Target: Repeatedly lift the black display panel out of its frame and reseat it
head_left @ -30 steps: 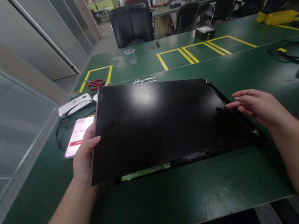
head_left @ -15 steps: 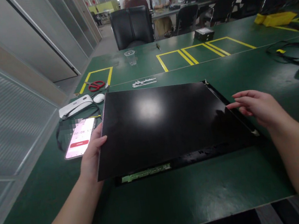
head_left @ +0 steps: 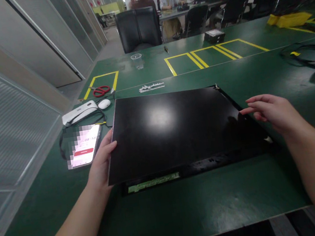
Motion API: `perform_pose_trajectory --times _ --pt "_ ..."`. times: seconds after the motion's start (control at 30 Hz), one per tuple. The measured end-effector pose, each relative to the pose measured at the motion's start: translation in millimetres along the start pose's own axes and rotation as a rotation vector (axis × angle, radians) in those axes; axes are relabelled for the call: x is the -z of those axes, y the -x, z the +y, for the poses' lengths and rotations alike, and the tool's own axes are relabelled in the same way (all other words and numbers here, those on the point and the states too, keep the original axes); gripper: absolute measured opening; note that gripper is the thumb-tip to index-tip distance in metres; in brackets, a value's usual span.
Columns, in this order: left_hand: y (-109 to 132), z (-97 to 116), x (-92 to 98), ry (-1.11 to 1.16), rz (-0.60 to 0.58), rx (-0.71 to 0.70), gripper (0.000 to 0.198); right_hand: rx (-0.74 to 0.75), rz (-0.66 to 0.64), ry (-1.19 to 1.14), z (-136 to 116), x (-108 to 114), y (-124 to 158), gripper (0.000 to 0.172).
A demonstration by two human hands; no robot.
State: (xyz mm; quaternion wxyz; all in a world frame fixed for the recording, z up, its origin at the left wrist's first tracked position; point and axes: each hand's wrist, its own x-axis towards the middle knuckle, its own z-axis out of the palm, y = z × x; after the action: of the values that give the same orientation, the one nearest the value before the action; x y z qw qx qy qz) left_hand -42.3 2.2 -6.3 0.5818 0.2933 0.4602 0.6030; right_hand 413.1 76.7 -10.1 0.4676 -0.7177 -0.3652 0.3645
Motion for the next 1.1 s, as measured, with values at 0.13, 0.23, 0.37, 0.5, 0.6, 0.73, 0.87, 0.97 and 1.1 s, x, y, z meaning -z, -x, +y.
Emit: perform_pose_trajectory --times 0.13,0.23,0.37,0.5,0.6,0.73,0.87,0.97,1.1 --pt "-2.1 -0.2 -1.1 -0.045 0.055 0.017 0.058 -0.005 0.014 0.013 -1.7 -0.4 1.0 0.008" --pt "-1.9 0.1 -3.7 -0.061 0.074 0.021 0.061 -0.001 0.010 0.023 -0.5 0.1 0.1 0.007" --pt "-2.2 -0.8 -1.9 -0.080 0.070 0.032 0.062 0.017 0.015 0.050 4.9 2.7 -4.4 0.008" --pt "-4.5 -2.6 3.5 -0.108 0.040 0.051 0.064 0.023 0.033 0.092 8.9 4.2 -7.5 0.014" --pt "-6.1 -3.2 6.0 -0.129 0.018 0.046 0.062 0.031 0.041 0.121 9.5 2.8 -6.2 0.017" --pt "-6.9 -3.1 5.9 -0.140 0.012 0.065 0.068 0.060 0.046 0.173 8.4 0.5 -2.1 0.020" --pt "-6.5 -3.5 4.8 -0.139 0.040 0.081 0.076 0.086 0.053 0.290 8.9 0.9 -1.1 0.023" --pt "-6.1 -4.0 4.9 -0.135 0.049 0.093 0.078 0.096 0.060 0.379 9.9 1.9 -1.5 0.027" --pt "-6.6 -3.9 5.2 -0.132 0.016 0.095 0.081 0.118 0.066 0.486 10.0 1.6 -0.6 0.027"
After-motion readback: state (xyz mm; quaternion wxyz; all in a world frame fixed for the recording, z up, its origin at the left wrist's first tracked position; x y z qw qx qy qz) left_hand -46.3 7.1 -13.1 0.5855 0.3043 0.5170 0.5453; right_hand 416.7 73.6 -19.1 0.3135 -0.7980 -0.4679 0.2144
